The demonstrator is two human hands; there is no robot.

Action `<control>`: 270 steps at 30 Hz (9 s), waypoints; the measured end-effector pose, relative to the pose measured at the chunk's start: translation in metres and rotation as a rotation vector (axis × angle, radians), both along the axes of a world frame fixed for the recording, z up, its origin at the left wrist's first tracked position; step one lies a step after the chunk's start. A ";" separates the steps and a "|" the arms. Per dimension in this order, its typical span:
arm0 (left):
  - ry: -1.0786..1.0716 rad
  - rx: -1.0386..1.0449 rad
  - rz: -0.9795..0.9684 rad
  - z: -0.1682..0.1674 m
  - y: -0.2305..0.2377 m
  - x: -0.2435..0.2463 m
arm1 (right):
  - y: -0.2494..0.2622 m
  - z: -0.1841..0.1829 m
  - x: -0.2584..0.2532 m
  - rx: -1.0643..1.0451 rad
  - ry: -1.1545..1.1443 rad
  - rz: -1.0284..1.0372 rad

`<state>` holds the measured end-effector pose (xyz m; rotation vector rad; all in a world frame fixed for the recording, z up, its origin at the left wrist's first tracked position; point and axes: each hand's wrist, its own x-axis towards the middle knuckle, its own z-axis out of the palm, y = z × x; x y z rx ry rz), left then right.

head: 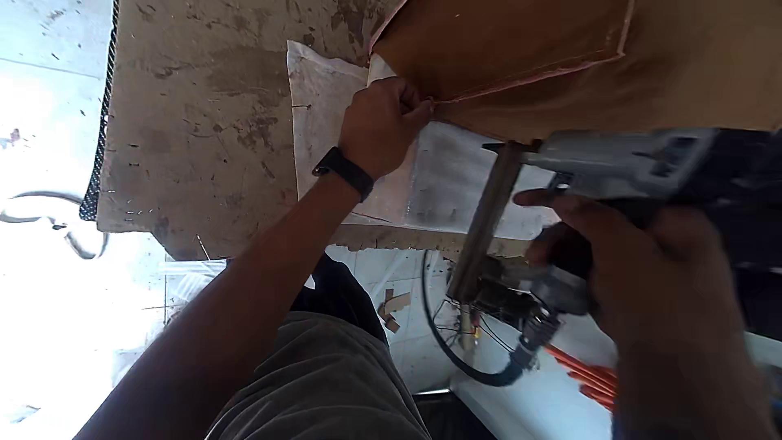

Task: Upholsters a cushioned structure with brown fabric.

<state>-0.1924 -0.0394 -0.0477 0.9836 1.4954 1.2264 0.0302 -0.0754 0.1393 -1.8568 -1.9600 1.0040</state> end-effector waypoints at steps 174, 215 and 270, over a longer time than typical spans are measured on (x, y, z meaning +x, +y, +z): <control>1.199 -0.102 0.268 0.041 0.135 0.376 | 0.297 -0.179 0.260 0.016 0.611 0.465; 1.457 0.053 0.143 0.044 0.135 0.365 | 0.316 -0.129 0.243 -0.556 0.510 0.157; 1.521 -0.075 0.162 0.045 0.135 0.367 | 0.295 -0.184 0.274 -0.581 0.953 0.303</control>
